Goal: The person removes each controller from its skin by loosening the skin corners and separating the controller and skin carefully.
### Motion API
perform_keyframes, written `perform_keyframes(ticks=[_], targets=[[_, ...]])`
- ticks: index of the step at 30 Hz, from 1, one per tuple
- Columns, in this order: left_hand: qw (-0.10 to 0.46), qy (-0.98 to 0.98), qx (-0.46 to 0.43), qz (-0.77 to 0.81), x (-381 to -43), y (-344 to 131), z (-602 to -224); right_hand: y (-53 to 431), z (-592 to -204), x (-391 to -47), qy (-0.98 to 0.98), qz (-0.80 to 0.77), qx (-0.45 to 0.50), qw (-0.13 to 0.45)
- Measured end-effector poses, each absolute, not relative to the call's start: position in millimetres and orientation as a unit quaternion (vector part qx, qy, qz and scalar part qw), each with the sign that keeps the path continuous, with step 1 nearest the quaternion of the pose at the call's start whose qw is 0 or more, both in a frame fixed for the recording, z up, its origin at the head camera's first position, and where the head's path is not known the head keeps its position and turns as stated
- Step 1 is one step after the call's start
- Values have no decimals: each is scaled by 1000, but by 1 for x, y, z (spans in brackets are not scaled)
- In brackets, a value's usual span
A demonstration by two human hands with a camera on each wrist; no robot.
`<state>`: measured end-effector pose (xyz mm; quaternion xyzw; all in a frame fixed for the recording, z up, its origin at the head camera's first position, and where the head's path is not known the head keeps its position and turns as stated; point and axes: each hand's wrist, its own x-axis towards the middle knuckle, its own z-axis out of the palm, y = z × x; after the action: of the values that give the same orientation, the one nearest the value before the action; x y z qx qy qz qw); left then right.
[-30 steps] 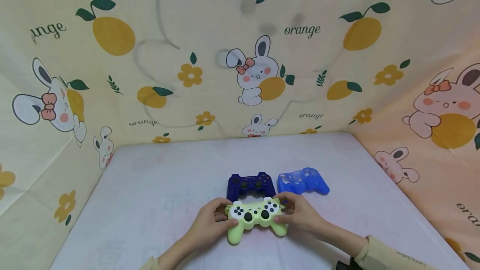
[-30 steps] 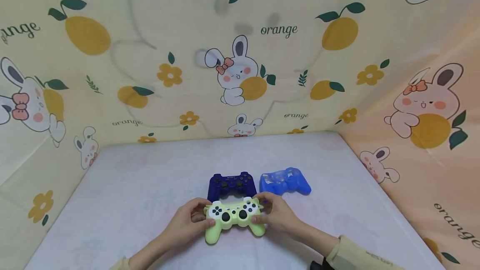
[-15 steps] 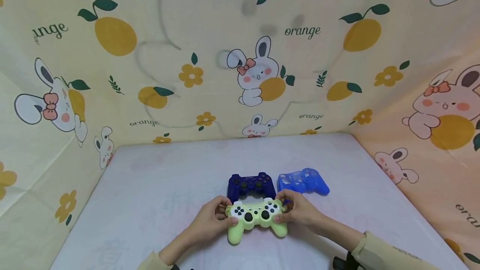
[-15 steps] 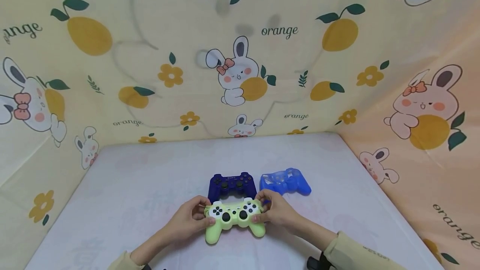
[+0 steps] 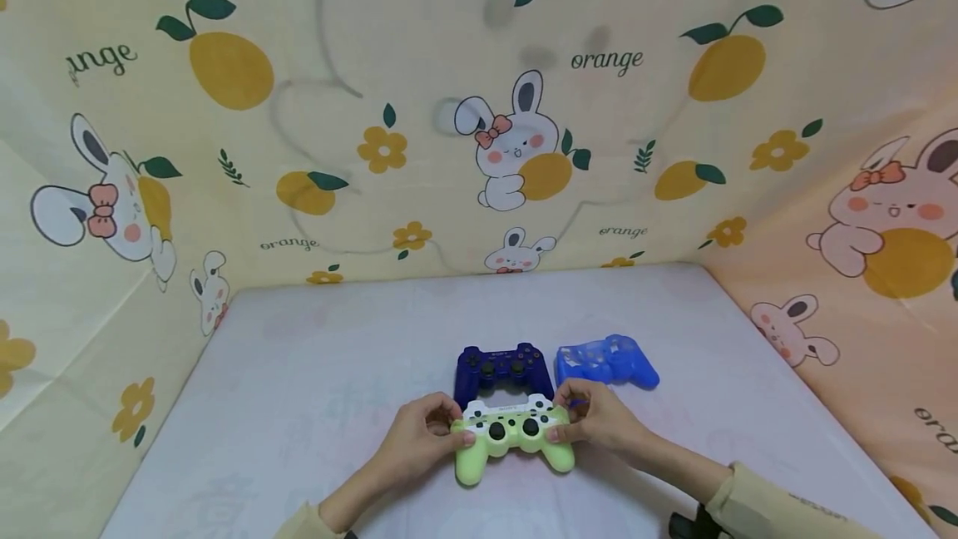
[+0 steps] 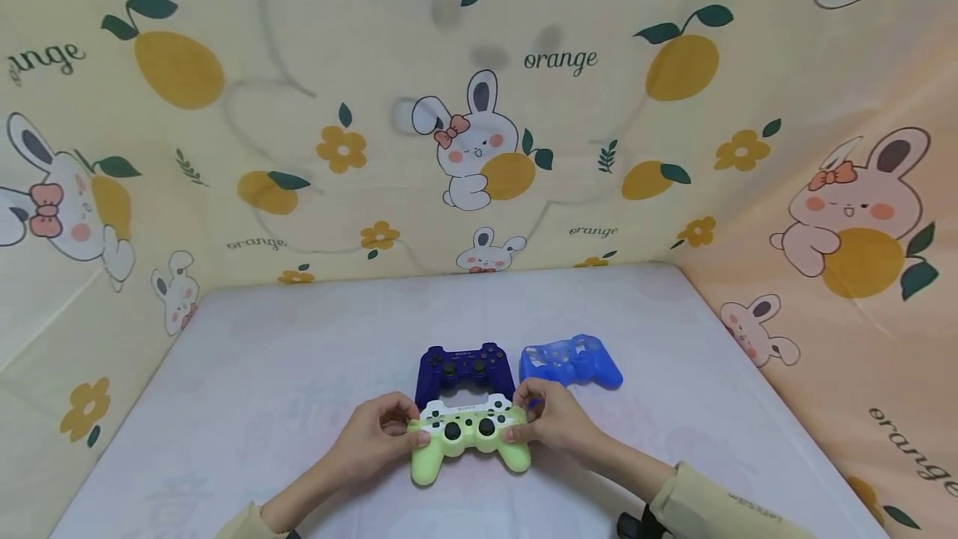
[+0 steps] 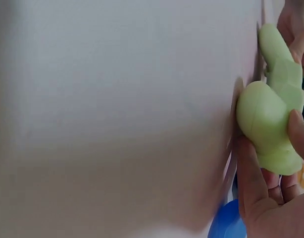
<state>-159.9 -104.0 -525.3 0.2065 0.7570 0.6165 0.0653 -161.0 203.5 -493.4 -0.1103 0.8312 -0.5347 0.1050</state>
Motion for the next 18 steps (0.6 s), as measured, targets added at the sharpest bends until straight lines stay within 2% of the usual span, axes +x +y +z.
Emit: perform_keyframes(ticks=[11,18], targets=[[59,782,262,562,-158,-108,-523,207,-499,-156,848,-496,-175,62],[61,768,245,589,-163,-106,-525,206,-500,-159,855,-488,-168,48]])
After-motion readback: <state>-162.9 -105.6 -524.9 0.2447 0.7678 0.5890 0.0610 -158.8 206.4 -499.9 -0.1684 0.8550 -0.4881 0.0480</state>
